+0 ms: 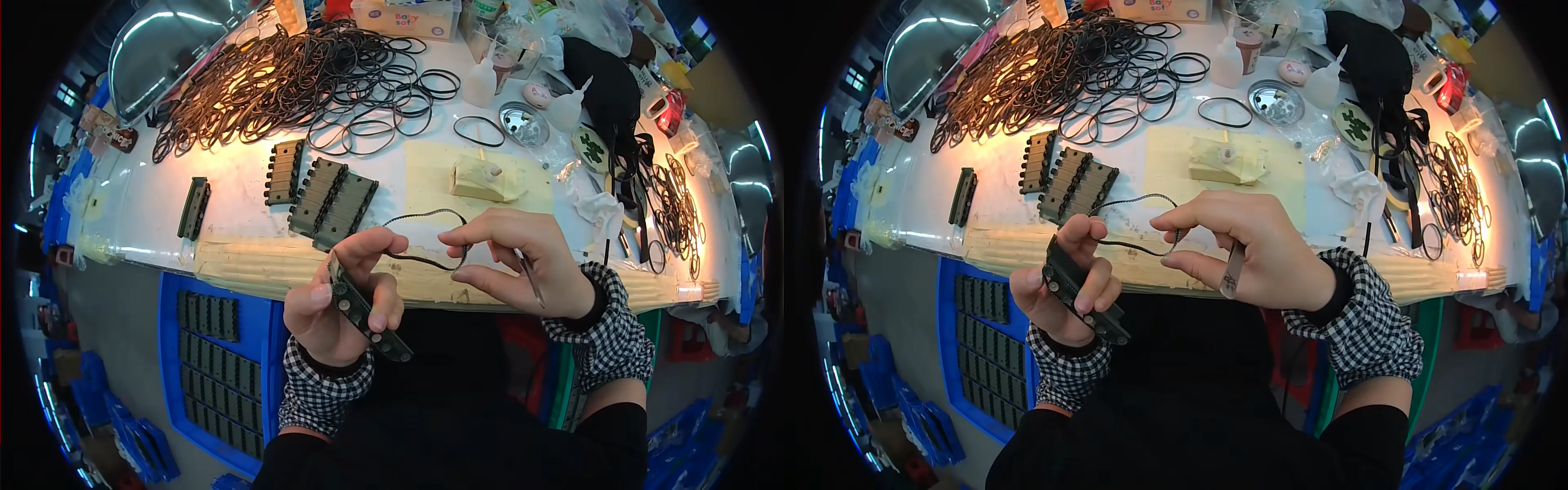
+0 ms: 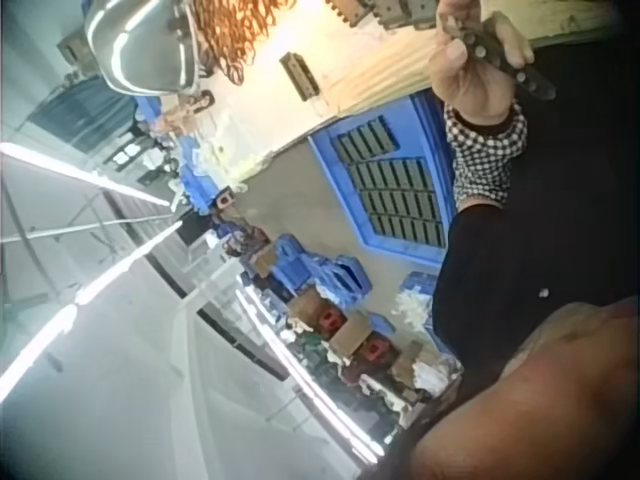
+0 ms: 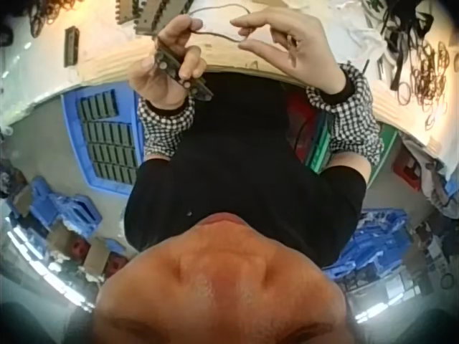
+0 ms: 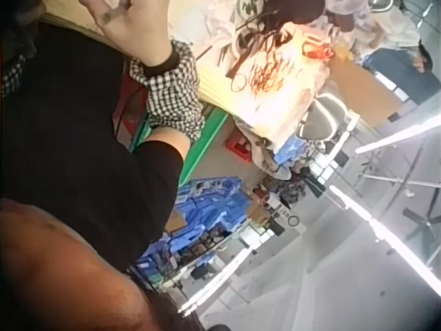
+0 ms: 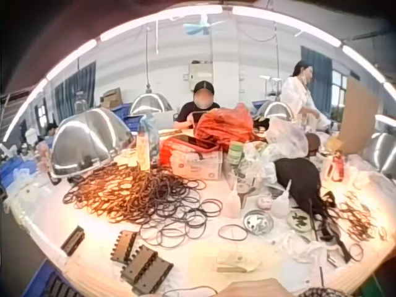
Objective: Manually assembling small electronic modules by fitting rubber rings and using tweezers for alignment.
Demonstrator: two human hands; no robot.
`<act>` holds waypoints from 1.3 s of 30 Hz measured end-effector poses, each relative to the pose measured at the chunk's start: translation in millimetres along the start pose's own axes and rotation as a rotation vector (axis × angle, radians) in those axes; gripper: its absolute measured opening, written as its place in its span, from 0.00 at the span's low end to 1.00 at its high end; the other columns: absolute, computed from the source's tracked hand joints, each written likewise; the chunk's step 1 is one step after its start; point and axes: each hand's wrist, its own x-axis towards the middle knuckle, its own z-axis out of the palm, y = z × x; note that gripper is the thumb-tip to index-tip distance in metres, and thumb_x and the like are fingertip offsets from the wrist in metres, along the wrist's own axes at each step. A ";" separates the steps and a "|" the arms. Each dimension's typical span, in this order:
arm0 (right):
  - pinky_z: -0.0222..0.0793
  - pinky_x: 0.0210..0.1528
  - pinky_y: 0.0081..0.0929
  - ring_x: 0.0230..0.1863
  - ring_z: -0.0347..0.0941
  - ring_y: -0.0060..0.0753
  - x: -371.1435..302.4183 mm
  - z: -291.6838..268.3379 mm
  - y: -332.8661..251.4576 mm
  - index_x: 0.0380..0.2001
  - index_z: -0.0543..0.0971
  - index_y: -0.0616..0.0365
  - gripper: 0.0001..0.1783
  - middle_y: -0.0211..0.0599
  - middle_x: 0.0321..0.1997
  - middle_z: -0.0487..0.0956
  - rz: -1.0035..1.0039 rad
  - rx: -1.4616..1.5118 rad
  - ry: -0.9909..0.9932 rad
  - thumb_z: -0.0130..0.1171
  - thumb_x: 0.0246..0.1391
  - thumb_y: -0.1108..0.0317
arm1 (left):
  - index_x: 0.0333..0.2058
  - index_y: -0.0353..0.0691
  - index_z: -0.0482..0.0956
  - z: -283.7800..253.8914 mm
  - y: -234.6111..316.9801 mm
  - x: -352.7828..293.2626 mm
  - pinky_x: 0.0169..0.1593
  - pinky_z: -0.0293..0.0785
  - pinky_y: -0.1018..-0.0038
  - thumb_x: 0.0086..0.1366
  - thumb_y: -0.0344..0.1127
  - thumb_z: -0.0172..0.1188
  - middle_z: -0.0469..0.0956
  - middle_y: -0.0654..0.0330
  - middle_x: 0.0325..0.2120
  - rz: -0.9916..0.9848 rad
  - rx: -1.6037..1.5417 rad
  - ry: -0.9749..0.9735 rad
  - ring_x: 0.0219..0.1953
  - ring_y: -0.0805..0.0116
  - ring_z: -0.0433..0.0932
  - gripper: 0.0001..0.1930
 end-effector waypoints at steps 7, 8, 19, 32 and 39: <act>0.59 0.26 0.17 0.25 0.66 0.15 -9.9 3.5 15.2 0.32 0.81 0.60 0.05 0.27 0.28 0.78 0.118 0.238 -0.023 0.63 0.55 0.70 | 0.66 0.26 0.48 4.2 -2.1 3.8 0.41 0.73 0.69 0.60 0.43 0.50 0.53 0.45 0.66 0.015 -0.178 0.089 0.31 0.68 0.73 0.41; 0.60 0.28 0.16 0.27 0.66 0.15 -10.8 4.5 16.5 0.32 0.81 0.61 0.06 0.27 0.29 0.78 0.164 0.312 -0.007 0.62 0.57 0.69 | 0.66 0.26 0.47 5.1 -2.4 3.4 0.42 0.73 0.69 0.60 0.43 0.49 0.51 0.45 0.67 0.010 -0.194 0.106 0.31 0.69 0.73 0.41; 0.63 0.33 0.15 0.30 0.67 0.12 -11.5 0.0 16.7 0.33 0.79 0.62 0.12 0.29 0.31 0.80 0.432 0.679 -0.019 0.55 0.63 0.63 | 0.68 0.27 0.37 18.0 -6.9 9.0 0.40 0.73 0.70 0.60 0.45 0.50 0.39 0.44 0.70 0.029 -0.160 0.038 0.28 0.70 0.72 0.46; 0.62 0.30 0.18 0.26 0.67 0.15 -5.5 -3.4 7.4 0.24 0.80 0.63 0.19 0.26 0.22 0.76 0.352 0.408 0.011 0.52 0.64 0.61 | 0.66 0.24 0.44 19.8 -2.1 4.2 0.38 0.79 0.68 0.56 0.44 0.58 0.50 0.33 0.65 -0.127 0.268 0.031 0.28 0.63 0.79 0.47; 0.59 0.28 0.20 0.23 0.64 0.17 -5.9 -2.6 6.2 0.22 0.80 0.63 0.19 0.28 0.19 0.73 0.281 0.292 0.008 0.53 0.63 0.62 | 0.62 0.21 0.52 13.3 2.0 0.2 0.35 0.76 0.69 0.58 0.42 0.56 0.50 0.34 0.65 -0.144 0.205 0.014 0.24 0.66 0.77 0.40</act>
